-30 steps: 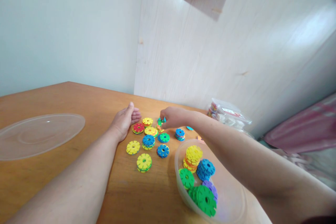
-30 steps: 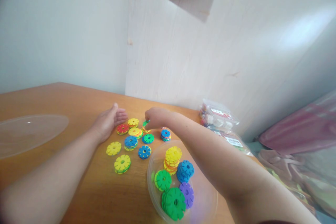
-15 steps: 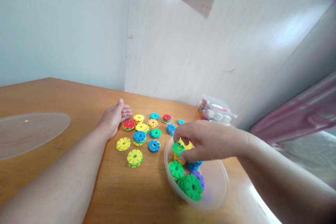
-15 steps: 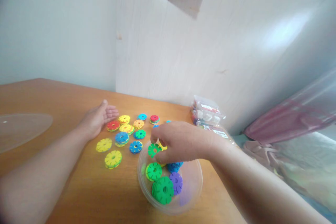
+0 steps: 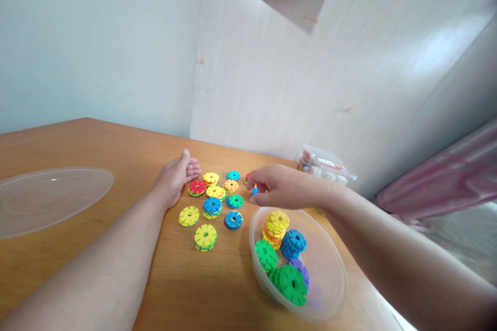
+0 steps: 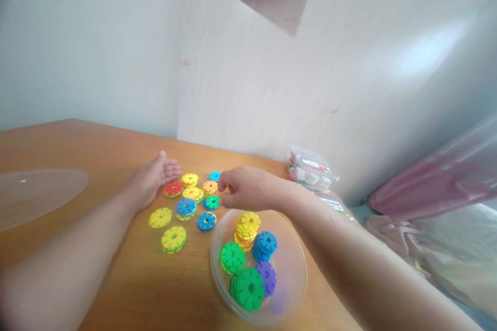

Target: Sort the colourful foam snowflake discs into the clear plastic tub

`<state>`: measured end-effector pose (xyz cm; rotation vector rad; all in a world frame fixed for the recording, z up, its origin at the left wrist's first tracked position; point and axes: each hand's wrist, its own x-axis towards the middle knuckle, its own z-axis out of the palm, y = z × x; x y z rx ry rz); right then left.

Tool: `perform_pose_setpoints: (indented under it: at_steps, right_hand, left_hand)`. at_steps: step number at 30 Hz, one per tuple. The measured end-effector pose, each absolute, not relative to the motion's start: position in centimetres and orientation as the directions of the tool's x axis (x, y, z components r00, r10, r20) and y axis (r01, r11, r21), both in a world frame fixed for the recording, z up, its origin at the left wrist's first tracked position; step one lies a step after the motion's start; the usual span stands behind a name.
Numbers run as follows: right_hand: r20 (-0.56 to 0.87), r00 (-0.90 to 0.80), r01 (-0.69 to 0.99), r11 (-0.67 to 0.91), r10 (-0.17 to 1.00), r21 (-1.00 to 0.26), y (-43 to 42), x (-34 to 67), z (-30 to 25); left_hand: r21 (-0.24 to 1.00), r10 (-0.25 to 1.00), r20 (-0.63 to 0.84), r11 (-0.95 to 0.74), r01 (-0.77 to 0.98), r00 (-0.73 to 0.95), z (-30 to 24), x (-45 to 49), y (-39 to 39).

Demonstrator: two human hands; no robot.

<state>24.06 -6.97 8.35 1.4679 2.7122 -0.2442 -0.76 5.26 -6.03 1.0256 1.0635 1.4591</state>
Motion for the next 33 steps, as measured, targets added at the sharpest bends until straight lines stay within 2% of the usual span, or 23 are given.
perform_pose_setpoints:
  at_steps: [9,14,33]
  right_hand:
    - [-0.200,-0.468,0.852,0.499,0.861,0.155,1.0,19.9,4.5]
    - [-0.264,-0.433,0.837,0.493,0.862,0.237,2.7,19.1,3.1]
    - [-0.214,-0.429,0.866,0.467,0.877,0.177,2.3,19.3,4.1]
  left_hand:
    - [0.961,0.988,0.093,-0.121,-0.249,-0.122,-6.8,-0.9,5.8]
    - [0.964,0.989,0.067,-0.099,-0.247,-0.136,-6.4,-0.6,5.4]
    - [0.965,0.987,0.083,-0.114,-0.236,-0.134,-6.5,-0.6,5.4]
